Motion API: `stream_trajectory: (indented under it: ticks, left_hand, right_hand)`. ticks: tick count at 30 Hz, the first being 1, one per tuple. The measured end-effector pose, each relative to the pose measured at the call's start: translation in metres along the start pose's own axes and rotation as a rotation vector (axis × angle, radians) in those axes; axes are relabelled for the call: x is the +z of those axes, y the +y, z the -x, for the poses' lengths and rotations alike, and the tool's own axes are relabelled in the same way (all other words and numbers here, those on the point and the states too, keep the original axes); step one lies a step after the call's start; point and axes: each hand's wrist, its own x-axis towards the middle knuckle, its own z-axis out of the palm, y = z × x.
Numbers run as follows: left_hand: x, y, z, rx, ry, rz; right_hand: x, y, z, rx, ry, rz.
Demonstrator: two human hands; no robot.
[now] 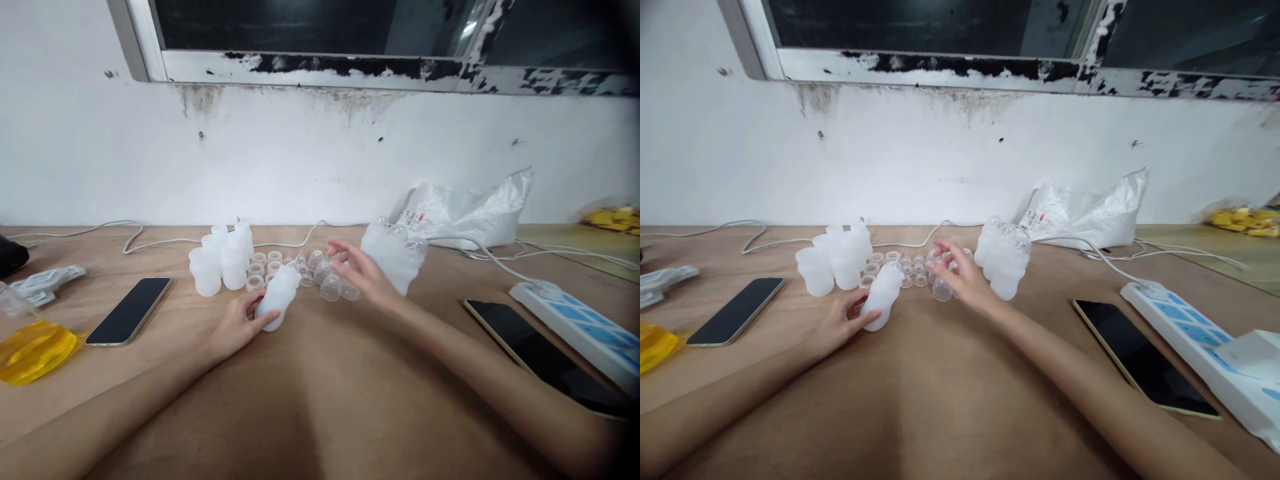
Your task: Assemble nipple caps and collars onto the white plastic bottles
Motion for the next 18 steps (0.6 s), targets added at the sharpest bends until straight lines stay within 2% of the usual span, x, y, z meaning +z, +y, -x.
stream_trajectory:
  ticks: [2, 4, 6, 9, 13, 18]
  left_hand:
    - [0.000, -0.001, -0.001, -0.013, 0.004, 0.028]
    - [0.000, -0.001, -0.001, -0.015, 0.000, 0.027]
    - [0.000, 0.000, -0.001, -0.017, 0.000, 0.005]
    - [-0.001, 0.002, 0.000, -0.010, -0.008, -0.051]
    - [-0.002, 0.006, 0.001, 0.017, -0.018, -0.105]
    - [-0.002, 0.007, 0.001, 0.024, -0.014, -0.109]
  right_hand:
    - [-0.019, 0.004, -0.021, 0.025, 0.032, 0.414]
    - [-0.028, 0.012, -0.041, 0.108, -0.088, 0.795]
    - [-0.029, 0.022, -0.056, 0.214, -0.243, 0.991]
    - [-0.025, 0.035, -0.071, 0.301, -0.341, 1.047]
    - [-0.023, 0.048, -0.079, 0.352, -0.378, 1.085]
    - [-0.021, 0.060, -0.081, 0.348, -0.405, 1.086]
